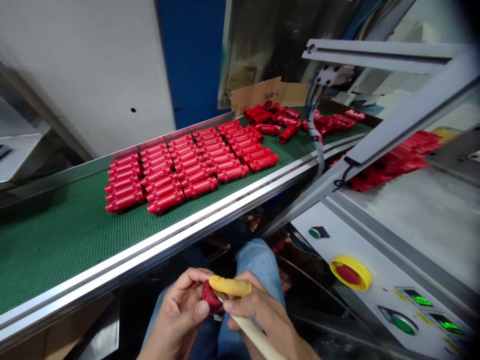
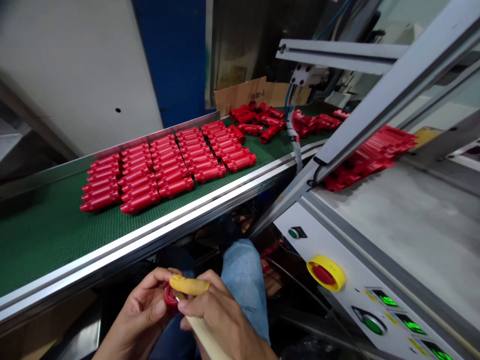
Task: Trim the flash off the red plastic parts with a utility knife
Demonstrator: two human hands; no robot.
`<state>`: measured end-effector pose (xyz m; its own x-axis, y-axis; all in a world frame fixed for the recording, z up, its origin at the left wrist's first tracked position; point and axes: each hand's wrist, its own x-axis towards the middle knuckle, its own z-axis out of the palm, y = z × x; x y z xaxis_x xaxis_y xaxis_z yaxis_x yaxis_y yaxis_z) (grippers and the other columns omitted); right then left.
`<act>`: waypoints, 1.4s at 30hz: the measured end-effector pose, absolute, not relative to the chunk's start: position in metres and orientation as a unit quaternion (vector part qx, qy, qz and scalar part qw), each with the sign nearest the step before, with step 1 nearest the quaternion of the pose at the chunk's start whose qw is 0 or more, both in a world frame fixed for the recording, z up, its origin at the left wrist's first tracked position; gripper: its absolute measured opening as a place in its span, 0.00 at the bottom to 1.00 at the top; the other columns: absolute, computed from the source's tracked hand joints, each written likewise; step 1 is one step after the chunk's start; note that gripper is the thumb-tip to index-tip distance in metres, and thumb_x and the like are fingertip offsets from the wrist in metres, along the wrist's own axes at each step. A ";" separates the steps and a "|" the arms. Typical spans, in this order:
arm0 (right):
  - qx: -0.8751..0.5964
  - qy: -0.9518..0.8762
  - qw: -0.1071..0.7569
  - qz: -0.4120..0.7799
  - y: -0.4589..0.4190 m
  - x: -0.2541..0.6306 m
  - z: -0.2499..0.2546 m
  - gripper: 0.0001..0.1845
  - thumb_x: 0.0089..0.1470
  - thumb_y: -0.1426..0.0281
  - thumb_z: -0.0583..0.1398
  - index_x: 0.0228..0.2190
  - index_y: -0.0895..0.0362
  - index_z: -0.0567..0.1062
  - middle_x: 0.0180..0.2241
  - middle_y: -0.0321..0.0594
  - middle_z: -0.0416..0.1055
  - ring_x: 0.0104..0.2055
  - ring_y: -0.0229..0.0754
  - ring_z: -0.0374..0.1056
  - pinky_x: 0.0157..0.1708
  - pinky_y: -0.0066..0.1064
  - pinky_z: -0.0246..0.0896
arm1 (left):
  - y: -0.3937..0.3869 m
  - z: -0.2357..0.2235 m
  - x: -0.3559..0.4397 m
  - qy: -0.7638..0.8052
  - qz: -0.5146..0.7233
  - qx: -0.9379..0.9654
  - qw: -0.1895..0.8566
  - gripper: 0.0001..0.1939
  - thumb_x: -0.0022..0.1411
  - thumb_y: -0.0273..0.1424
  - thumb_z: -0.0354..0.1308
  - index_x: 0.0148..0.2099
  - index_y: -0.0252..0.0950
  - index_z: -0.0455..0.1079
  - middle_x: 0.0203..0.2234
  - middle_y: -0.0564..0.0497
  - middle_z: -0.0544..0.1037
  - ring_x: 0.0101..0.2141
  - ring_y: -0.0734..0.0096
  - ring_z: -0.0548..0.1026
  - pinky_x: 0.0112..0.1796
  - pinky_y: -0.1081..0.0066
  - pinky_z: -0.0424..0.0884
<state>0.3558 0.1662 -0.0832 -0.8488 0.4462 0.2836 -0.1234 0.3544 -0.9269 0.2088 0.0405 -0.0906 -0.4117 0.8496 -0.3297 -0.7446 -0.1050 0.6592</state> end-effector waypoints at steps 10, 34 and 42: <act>-0.191 -0.728 0.279 0.596 0.200 0.360 -0.062 0.08 0.62 0.75 0.63 0.43 0.51 0.77 0.38 0.37 0.78 0.39 0.33 0.78 0.40 0.22 0.75 | 0.036 -0.086 0.201 0.468 0.698 0.109 0.531 0.18 0.58 0.45 0.70 0.44 0.38 0.85 0.39 0.44 0.78 0.39 0.62 0.75 0.42 0.68 0.72; -0.074 -0.732 0.190 0.650 0.192 0.352 -0.043 0.07 0.55 0.76 0.70 0.38 0.58 0.83 0.31 0.38 0.81 0.35 0.30 0.78 0.40 0.17 0.73 | 0.038 -0.084 0.187 0.629 0.622 0.219 0.411 0.26 0.64 0.49 0.63 0.25 0.31 0.75 0.18 0.51 0.70 0.23 0.74 0.63 0.26 0.72 0.58; -0.066 -0.728 0.200 0.652 0.191 0.352 -0.042 0.07 0.55 0.76 0.70 0.38 0.59 0.83 0.32 0.38 0.81 0.36 0.30 0.78 0.41 0.16 0.73 | 0.037 -0.083 0.187 0.628 0.625 0.215 0.410 0.26 0.63 0.50 0.63 0.25 0.31 0.75 0.18 0.51 0.69 0.23 0.73 0.61 0.26 0.72 0.58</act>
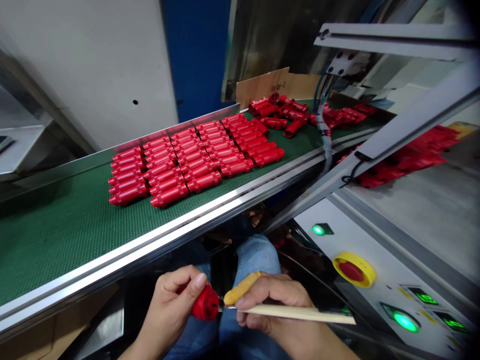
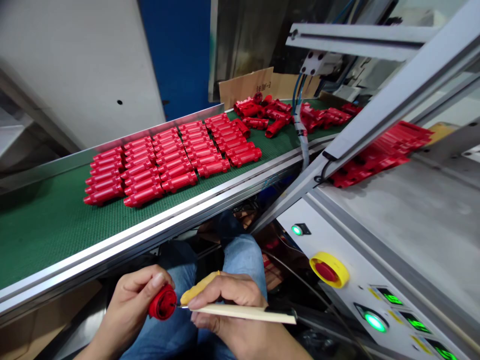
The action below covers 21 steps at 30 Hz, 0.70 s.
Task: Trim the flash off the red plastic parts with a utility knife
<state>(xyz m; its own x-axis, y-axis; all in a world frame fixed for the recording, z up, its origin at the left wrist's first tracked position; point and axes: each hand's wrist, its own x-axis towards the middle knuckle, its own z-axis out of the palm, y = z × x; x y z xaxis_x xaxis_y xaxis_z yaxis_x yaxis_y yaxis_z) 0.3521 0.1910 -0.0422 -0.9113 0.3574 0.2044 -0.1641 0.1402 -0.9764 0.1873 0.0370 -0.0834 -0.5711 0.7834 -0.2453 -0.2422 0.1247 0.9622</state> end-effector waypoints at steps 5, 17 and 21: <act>-0.077 -0.730 0.188 0.652 0.190 0.352 -0.041 0.05 0.56 0.74 0.69 0.37 0.59 0.83 0.31 0.39 0.81 0.36 0.31 0.78 0.40 0.18 0.73 | 0.038 -0.082 0.188 0.624 0.629 0.211 0.412 0.26 0.63 0.49 0.64 0.25 0.31 0.75 0.18 0.51 0.69 0.23 0.73 0.62 0.26 0.71 0.57; -0.115 -0.627 0.162 0.754 0.180 0.355 -0.058 0.05 0.59 0.73 0.67 0.40 0.57 0.81 0.35 0.41 0.80 0.37 0.33 0.78 0.39 0.22 0.72 | 0.039 -0.090 0.190 0.595 0.654 0.188 0.427 0.26 0.64 0.48 0.64 0.25 0.31 0.74 0.18 0.51 0.70 0.21 0.76 0.64 0.24 0.75 0.60; -0.148 -0.456 0.203 0.854 0.156 0.351 -0.085 0.07 0.61 0.67 0.66 0.39 0.58 0.78 0.36 0.41 0.78 0.37 0.33 0.76 0.40 0.25 0.71 | 0.046 -0.102 0.203 0.503 0.702 0.052 0.502 0.27 0.61 0.52 0.64 0.26 0.33 0.72 0.14 0.55 0.67 0.13 0.80 0.60 0.16 0.79 0.53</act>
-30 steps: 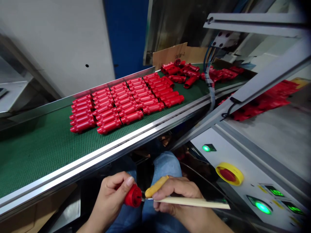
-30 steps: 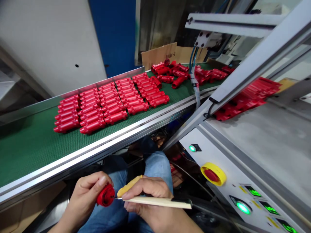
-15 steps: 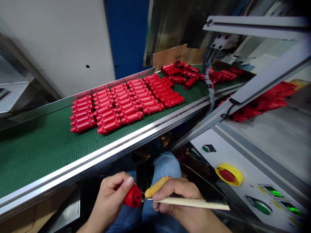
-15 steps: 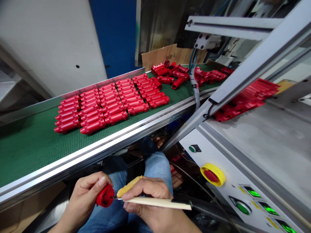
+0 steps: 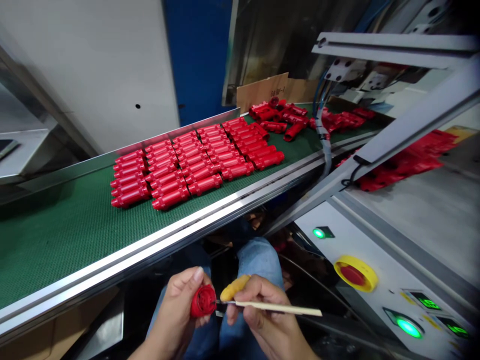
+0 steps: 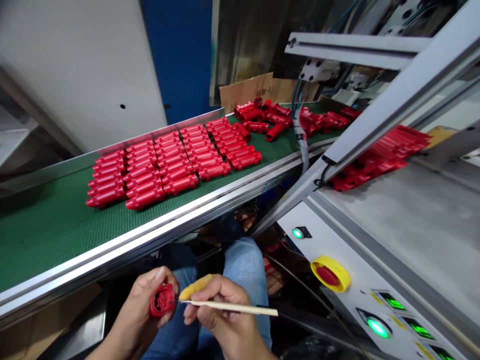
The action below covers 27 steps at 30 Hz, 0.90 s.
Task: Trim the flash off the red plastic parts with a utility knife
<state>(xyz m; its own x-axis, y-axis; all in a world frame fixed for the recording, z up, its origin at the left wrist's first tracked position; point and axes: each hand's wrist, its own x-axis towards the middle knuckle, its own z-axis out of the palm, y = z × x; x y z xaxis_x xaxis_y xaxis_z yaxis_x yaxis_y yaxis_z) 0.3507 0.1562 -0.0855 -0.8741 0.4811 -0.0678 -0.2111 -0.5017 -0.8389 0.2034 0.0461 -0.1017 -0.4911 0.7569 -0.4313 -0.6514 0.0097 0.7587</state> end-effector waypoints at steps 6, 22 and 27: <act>-0.192 -0.366 0.188 0.891 0.150 0.345 -0.072 0.11 0.61 0.64 0.67 0.38 0.59 0.75 0.35 0.41 0.76 0.35 0.33 0.74 0.37 0.24 0.70 | 0.051 -0.104 0.211 0.447 0.718 0.029 0.533 0.27 0.64 0.51 0.62 0.25 0.32 0.71 0.12 0.57 0.65 0.12 0.82 0.60 0.15 0.80 0.54; -0.295 -0.294 0.153 0.896 0.137 0.340 -0.067 0.20 0.55 0.59 0.70 0.37 0.60 0.71 0.27 0.37 0.76 0.27 0.30 0.71 0.31 0.21 0.66 | 0.049 -0.099 0.200 0.516 0.708 0.104 0.471 0.27 0.60 0.52 0.66 0.25 0.32 0.74 0.14 0.54 0.69 0.14 0.79 0.61 0.16 0.78 0.58; -0.290 -0.296 0.156 0.897 0.138 0.342 -0.068 0.19 0.56 0.59 0.70 0.36 0.60 0.72 0.28 0.37 0.75 0.28 0.30 0.71 0.30 0.21 0.67 | 0.045 -0.101 0.194 0.550 0.697 0.149 0.436 0.25 0.65 0.47 0.64 0.26 0.32 0.75 0.17 0.52 0.72 0.19 0.76 0.64 0.22 0.76 0.60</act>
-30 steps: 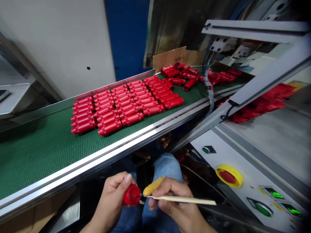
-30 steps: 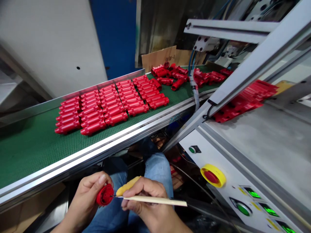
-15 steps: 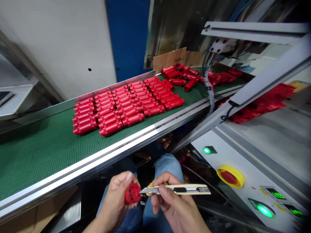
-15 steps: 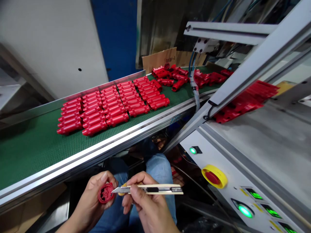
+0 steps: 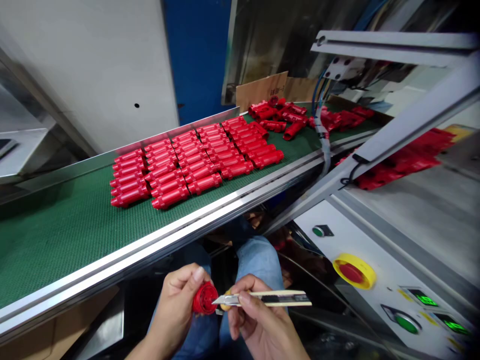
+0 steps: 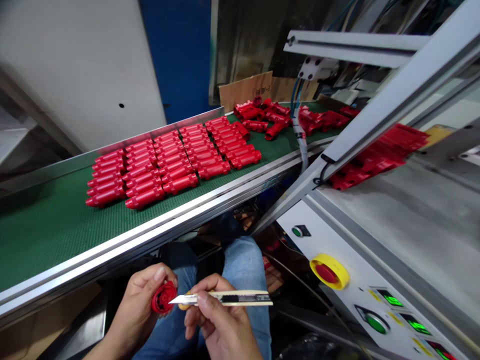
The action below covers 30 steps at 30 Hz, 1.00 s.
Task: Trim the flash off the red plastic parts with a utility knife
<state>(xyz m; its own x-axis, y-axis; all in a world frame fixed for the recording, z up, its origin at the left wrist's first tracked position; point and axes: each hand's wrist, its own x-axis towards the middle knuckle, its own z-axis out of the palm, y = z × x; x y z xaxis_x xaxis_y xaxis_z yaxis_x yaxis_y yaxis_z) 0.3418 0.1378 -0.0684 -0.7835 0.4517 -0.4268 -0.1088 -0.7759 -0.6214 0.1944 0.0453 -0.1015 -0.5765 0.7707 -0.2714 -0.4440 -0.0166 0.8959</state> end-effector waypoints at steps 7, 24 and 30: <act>-0.265 -0.481 0.204 0.811 0.155 0.348 -0.062 0.14 0.62 0.61 0.65 0.37 0.60 0.76 0.29 0.40 0.76 0.30 0.33 0.72 0.33 0.25 0.69 | 0.041 -0.096 0.188 0.592 0.678 0.193 0.390 0.22 0.64 0.46 0.65 0.25 0.33 0.76 0.19 0.50 0.74 0.22 0.73 0.67 0.25 0.74 0.63; -0.286 -0.294 0.116 0.905 0.162 0.338 -0.074 0.14 0.55 0.65 0.69 0.32 0.62 0.72 0.25 0.37 0.73 0.25 0.31 0.70 0.26 0.21 0.69 | 0.045 -0.097 0.189 0.591 0.652 0.174 0.443 0.26 0.65 0.49 0.63 0.25 0.32 0.74 0.16 0.53 0.68 0.17 0.77 0.62 0.19 0.75 0.56; -0.222 -0.575 0.128 0.777 0.189 0.340 -0.049 0.10 0.60 0.64 0.65 0.35 0.60 0.77 0.29 0.35 0.72 0.23 0.28 0.68 0.24 0.20 0.64 | 0.047 -0.094 0.190 0.571 0.641 0.141 0.494 0.26 0.62 0.52 0.64 0.25 0.34 0.73 0.13 0.53 0.70 0.14 0.77 0.63 0.17 0.77 0.57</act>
<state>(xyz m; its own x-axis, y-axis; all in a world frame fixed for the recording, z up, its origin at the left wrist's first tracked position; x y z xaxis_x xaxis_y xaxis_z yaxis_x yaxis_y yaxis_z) 0.3403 0.1886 -0.0495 -0.8684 0.4544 -0.1984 0.0572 -0.3057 -0.9504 0.1899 0.0468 -0.0937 -0.4729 0.7938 -0.3824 -0.4708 0.1392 0.8712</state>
